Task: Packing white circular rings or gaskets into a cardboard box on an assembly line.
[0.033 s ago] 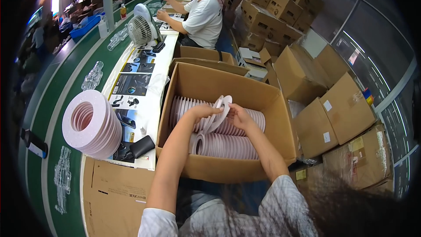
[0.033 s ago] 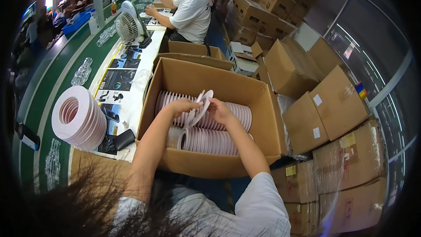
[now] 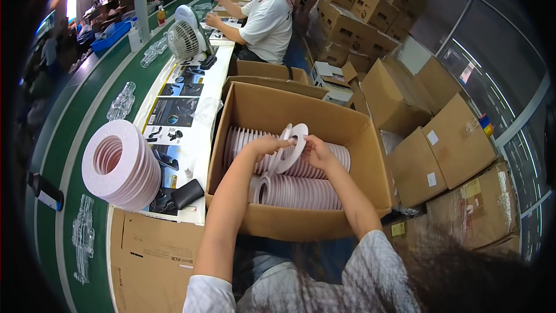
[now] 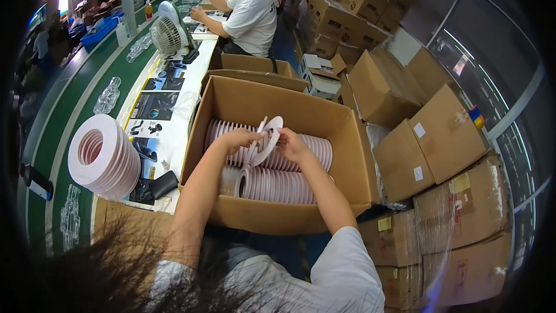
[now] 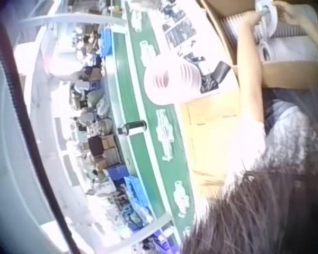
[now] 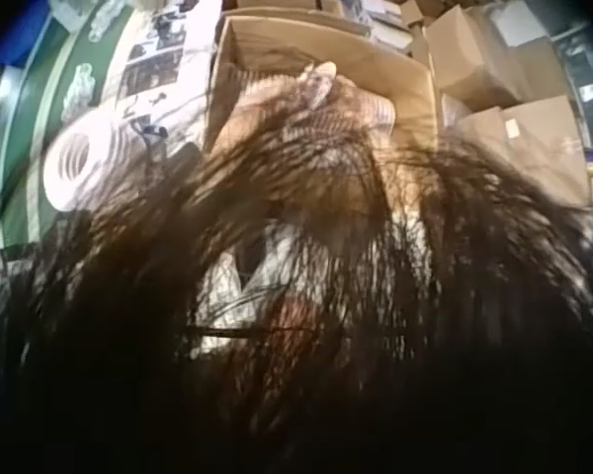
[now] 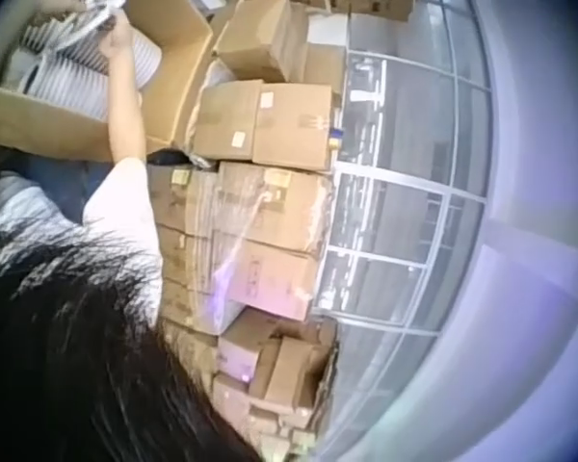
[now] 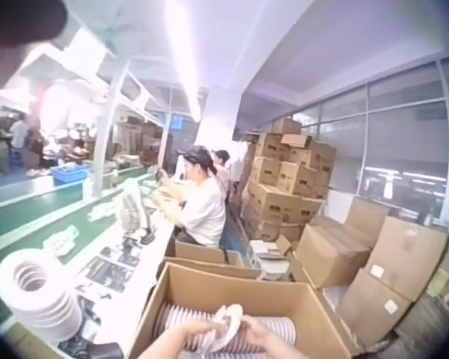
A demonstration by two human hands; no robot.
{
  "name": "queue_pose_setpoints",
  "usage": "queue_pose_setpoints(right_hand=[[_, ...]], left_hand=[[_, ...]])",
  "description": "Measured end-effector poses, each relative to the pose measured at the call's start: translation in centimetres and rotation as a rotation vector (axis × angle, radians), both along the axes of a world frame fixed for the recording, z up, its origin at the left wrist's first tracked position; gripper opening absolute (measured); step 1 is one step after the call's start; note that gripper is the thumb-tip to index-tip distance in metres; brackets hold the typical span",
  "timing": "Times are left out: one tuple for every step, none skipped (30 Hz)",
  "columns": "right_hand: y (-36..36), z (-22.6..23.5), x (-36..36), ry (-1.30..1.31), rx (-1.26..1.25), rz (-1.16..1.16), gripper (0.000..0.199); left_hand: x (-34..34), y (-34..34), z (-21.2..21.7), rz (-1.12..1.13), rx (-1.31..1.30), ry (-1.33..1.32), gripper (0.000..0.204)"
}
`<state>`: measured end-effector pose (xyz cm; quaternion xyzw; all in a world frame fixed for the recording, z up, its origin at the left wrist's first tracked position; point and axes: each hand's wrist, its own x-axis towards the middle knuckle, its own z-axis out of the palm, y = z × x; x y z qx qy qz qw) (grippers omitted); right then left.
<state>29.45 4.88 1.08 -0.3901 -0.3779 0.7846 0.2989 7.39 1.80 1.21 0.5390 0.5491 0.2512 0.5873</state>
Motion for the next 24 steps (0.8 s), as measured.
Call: queue_pose_setpoints(right_hand=[[0.3,-0.2,0.4,0.006,-0.002,0.001,0.035],[0.2,-0.2,2.0,0.013,0.024,-0.039,0.037],[0.2,0.1,1.9,0.029,0.058,-0.051,0.039],[0.1,0.2,1.5,0.089,0.115,-0.074,0.04],[0.1,0.1,1.5,0.09,0.112,-0.072,0.04],[0.2,0.1,1.6,0.141,0.112,-0.098,0.041],[0.3,0.1,1.7,0.192,0.111,-0.123,0.041],[0.7,-0.3,2.4,0.24,0.107,-0.145,0.041],[1.3,-0.7,3.2,0.236,0.109,-0.152,0.041],[1.8,-0.9,4.2,0.252,0.14,-0.147,0.043],[1.9,-0.6,4.0,0.272,0.163,-0.128,0.045],[1.8,-0.3,3.9,0.27,0.16,-0.123,0.045],[1.6,0.2,4.0,0.278,0.249,-0.245,0.046],[1.0,1.4,3.7,0.286,0.337,-0.362,0.047],[-0.2,3.0,3.5,0.317,0.41,-0.342,0.051],[-0.4,3.7,3.5,0.328,0.579,-0.255,0.052],[-0.5,3.9,4.2,0.331,0.751,-0.178,0.053],[-0.7,4.0,4.7,0.328,0.748,-0.178,0.053],[-0.9,4.0,5.1,0.357,0.617,-0.103,0.054],[-0.8,3.8,5.9,0.381,0.494,-0.037,0.056],[-0.4,3.2,6.3,0.374,0.497,-0.043,0.056],[0.2,2.6,6.4,0.197,0.483,-0.053,0.055],[0.4,2.4,5.7,0.026,0.461,-0.049,0.053],[0.7,2.2,4.7,-0.213,0.479,-0.105,0.054]], left_hand=[[-0.6,0.5,-0.5,0.06,-0.05,-0.074,0.088],[0.2,-0.2,1.3,0.007,-0.082,-0.102,0.092],[-0.1,-0.3,1.3,0.01,-0.084,-0.099,0.092],[-0.5,-0.4,1.3,0.083,-0.094,-0.088,0.092],[-0.8,-0.5,1.2,0.153,-0.105,-0.079,0.091],[-0.9,-0.5,1.0,0.196,-0.092,-0.088,0.084],[-1.1,-0.6,0.9,0.2,-0.094,-0.088,0.084],[-0.7,-0.3,0.9,0.225,-0.104,-0.087,0.08],[-0.4,-0.1,1.0,0.252,-0.115,-0.085,0.076],[-0.2,0.1,1.1,0.244,-0.114,-0.09,0.076],[-0.7,0.0,1.1,0.193,-0.129,-0.12,0.084],[-1.0,-0.1,1.1,0.142,-0.143,-0.151,0.092],[-1.1,-0.2,1.0,0.146,-0.146,-0.154,0.092],[-1.0,-0.4,1.1,0.217,-0.118,-0.113,0.081],[-1.2,-0.6,0.9,0.291,-0.093,-0.071,0.071],[-1.6,-0.6,0.8,0.305,-0.098,-0.072,0.071],[-1.5,-0.5,0.9,0.318,-0.063,-0.064,0.074],[-1.4,-0.5,1.0,0.333,-0.029,-0.054,0.077],[-1.4,-0.8,0.9,0.335,-0.033,-0.056,0.077],[-1.0,-1.1,1.6,0.335,-0.035,-0.061,0.08],[-0.6,-1.3,2.1,0.336,-0.036,-0.065,0.082],[-0.3,-0.9,1.9,0.328,-0.035,-0.07,0.082],[-0.5,-0.7,1.6,0.3,-0.02,-0.064,0.082],[-0.6,-0.5,1.4,0.272,-0.005,-0.058,0.081]])
